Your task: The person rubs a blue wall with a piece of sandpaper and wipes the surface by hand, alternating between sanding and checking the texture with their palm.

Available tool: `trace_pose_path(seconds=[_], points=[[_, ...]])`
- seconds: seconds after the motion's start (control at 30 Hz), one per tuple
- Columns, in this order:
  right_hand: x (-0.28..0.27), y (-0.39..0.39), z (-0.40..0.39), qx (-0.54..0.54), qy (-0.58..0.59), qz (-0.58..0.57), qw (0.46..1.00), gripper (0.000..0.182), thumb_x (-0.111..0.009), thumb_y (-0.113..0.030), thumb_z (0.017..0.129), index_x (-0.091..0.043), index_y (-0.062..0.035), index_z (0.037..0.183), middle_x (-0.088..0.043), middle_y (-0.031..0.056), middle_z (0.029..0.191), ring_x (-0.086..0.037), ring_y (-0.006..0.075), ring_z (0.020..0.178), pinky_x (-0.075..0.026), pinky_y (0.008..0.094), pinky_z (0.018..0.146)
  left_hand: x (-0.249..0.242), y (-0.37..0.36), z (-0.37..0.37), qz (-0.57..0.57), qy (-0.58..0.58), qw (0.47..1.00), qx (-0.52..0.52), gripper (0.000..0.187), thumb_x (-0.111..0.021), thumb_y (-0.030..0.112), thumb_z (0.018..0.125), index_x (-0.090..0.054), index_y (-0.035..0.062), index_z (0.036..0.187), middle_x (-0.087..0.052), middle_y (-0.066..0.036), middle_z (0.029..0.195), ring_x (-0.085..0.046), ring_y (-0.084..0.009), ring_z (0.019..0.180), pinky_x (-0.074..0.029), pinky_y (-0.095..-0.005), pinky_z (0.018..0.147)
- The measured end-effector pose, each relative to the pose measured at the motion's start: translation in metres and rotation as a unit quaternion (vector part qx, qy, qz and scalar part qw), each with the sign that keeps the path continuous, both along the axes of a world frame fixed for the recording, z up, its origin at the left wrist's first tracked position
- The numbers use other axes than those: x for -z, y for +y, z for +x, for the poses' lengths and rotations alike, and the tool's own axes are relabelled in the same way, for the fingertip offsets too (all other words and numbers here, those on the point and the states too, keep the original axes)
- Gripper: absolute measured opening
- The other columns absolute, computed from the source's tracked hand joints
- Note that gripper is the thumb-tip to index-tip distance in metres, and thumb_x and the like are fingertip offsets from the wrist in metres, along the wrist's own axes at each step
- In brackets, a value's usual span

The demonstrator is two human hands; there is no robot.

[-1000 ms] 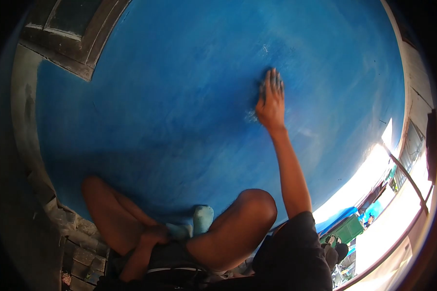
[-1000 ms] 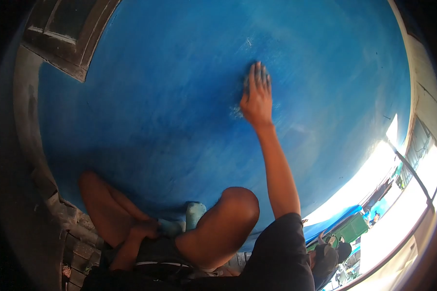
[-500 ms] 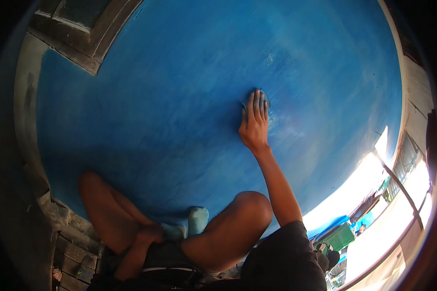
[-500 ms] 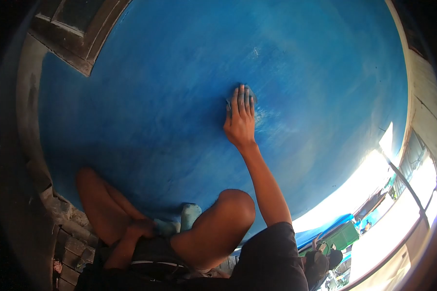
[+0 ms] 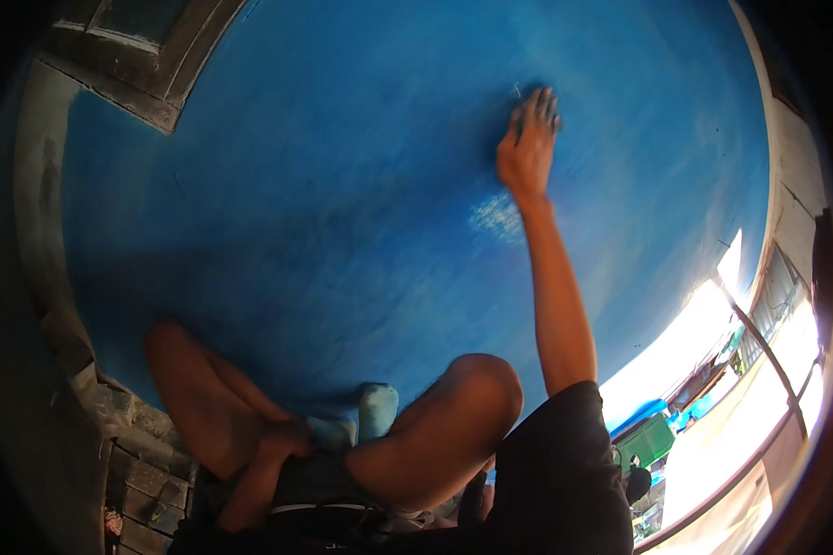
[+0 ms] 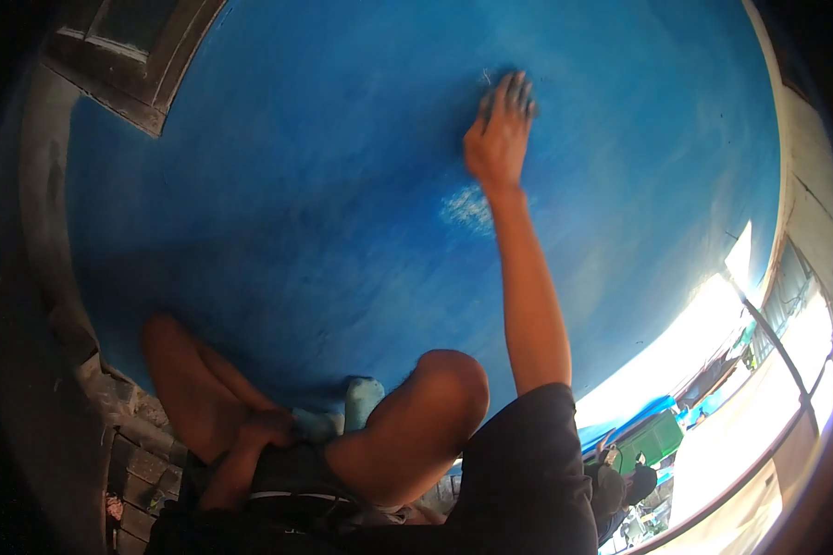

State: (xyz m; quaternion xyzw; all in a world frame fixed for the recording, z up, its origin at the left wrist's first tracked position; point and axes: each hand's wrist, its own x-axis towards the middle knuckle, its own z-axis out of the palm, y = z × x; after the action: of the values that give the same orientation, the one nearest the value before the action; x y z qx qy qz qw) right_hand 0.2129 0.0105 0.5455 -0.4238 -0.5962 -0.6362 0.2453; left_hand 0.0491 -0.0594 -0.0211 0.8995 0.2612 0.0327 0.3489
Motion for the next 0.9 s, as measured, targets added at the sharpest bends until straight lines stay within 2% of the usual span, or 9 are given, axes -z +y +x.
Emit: trace_pose_path(seconds=[0.17, 0.23, 0.3, 0.43, 0.5, 0.63, 0.7, 0.8, 0.9], points=[[0.072, -0.023, 0.000, 0.026, -0.082, -0.138, 0.987, 0.049, -0.042, -0.011, 0.102, -0.037, 0.0077, 0.147, -0.037, 0.0265, 0.153, -0.031, 0.0403, 0.146, -0.024, 0.0522, 0.120, -0.009, -0.004, -0.001, -0.007, 0.031, 0.999, -0.007, 0.040, -0.064, 0.034, 0.081, -0.072, 0.0032, 0.106, -0.071, -0.019, 0.111, -0.069, -0.0333, 0.103, -0.054, -0.0439, 0.089], [0.052, -0.019, 0.001, 0.036, -0.097, -0.146, 0.984, 0.050, -0.042, -0.011, 0.102, -0.034, 0.0063, 0.149, -0.034, 0.0251, 0.155, -0.028, 0.0386, 0.147, -0.022, 0.0511, 0.121, -0.005, 0.000, 0.004, -0.005, 0.035, 0.999, -0.008, 0.039, -0.063, 0.033, 0.081, -0.073, 0.0037, 0.104, -0.071, -0.018, 0.110, -0.070, -0.0331, 0.102, -0.054, -0.0434, 0.088], [0.025, -0.017, 0.004, 0.053, -0.100, -0.154, 0.981, 0.052, -0.042, -0.011, 0.103, -0.032, 0.0049, 0.151, -0.031, 0.0236, 0.158, -0.025, 0.0370, 0.149, -0.020, 0.0500, 0.122, -0.003, 0.003, 0.004, -0.009, 0.053, 0.998, 0.023, 0.057, -0.065, 0.049, 0.084, -0.069, 0.0023, 0.117, -0.068, -0.021, 0.119, -0.068, -0.0344, 0.106, -0.052, -0.0443, 0.092], [-0.032, -0.005, -0.011, 0.025, -0.062, -0.078, 0.995, 0.051, -0.042, -0.013, 0.103, -0.034, 0.0054, 0.150, -0.034, 0.0248, 0.156, -0.029, 0.0379, 0.147, -0.022, 0.0498, 0.121, 0.013, 0.005, 0.005, 0.007, 0.026, 0.999, 0.031, 0.058, -0.065, 0.049, 0.084, -0.069, 0.0029, 0.118, -0.069, -0.020, 0.119, -0.068, -0.0339, 0.107, -0.052, -0.0436, 0.092], [-0.040, 0.005, -0.012, 0.023, -0.027, -0.047, 0.998, 0.054, -0.043, -0.013, 0.102, -0.031, 0.0050, 0.151, -0.029, 0.0250, 0.158, -0.025, 0.0384, 0.149, -0.020, 0.0496, 0.122, 0.018, 0.002, 0.006, 0.030, -0.011, 0.999, -0.005, 0.040, -0.065, 0.038, 0.079, -0.075, 0.0055, 0.099, -0.073, -0.017, 0.107, -0.071, -0.0326, 0.096, -0.054, -0.0434, 0.085], [0.023, 0.000, -0.015, 0.018, -0.099, -0.058, 0.993, 0.056, -0.045, -0.012, 0.100, -0.030, 0.0047, 0.152, -0.030, 0.0257, 0.158, -0.026, 0.0394, 0.148, -0.020, 0.0493, 0.122, -0.001, -0.001, 0.003, 0.018, -0.011, 1.000, -0.004, 0.040, -0.065, 0.038, 0.080, -0.074, 0.0053, 0.101, -0.073, -0.017, 0.106, -0.071, -0.0321, 0.097, -0.054, -0.0427, 0.085], [0.048, -0.010, -0.019, 0.038, -0.150, -0.189, 0.970, 0.058, -0.046, -0.011, 0.099, -0.030, 0.0042, 0.152, -0.031, 0.0253, 0.157, -0.027, 0.0399, 0.147, -0.021, 0.0488, 0.122, -0.001, -0.001, 0.001, -0.005, -0.004, 1.000, -0.010, 0.041, -0.064, 0.038, 0.080, -0.074, 0.0045, 0.103, -0.073, -0.016, 0.106, -0.071, -0.0311, 0.098, -0.054, -0.0425, 0.085], [0.009, -0.005, -0.018, 0.083, -0.173, -0.166, 0.967, 0.058, -0.046, -0.012, 0.099, -0.030, 0.0035, 0.152, -0.031, 0.0243, 0.157, -0.028, 0.0403, 0.147, -0.021, 0.0486, 0.122, 0.023, 0.004, 0.014, 0.015, -0.006, 1.000, 0.000, 0.041, -0.064, 0.037, 0.079, -0.074, 0.0040, 0.102, -0.073, -0.016, 0.106, -0.071, -0.0303, 0.099, -0.054, -0.0419, 0.085], [-0.051, 0.011, -0.023, 0.025, -0.104, -0.114, 0.988, 0.060, -0.047, -0.009, 0.096, -0.029, 0.0030, 0.153, -0.030, 0.0238, 0.158, -0.027, 0.0400, 0.147, -0.022, 0.0485, 0.121, -0.004, -0.002, 0.001, 0.002, 0.002, 1.000, -0.008, 0.041, -0.065, 0.036, 0.078, -0.074, 0.0043, 0.102, -0.073, -0.015, 0.106, -0.071, -0.0305, 0.099, -0.054, -0.0420, 0.085]])
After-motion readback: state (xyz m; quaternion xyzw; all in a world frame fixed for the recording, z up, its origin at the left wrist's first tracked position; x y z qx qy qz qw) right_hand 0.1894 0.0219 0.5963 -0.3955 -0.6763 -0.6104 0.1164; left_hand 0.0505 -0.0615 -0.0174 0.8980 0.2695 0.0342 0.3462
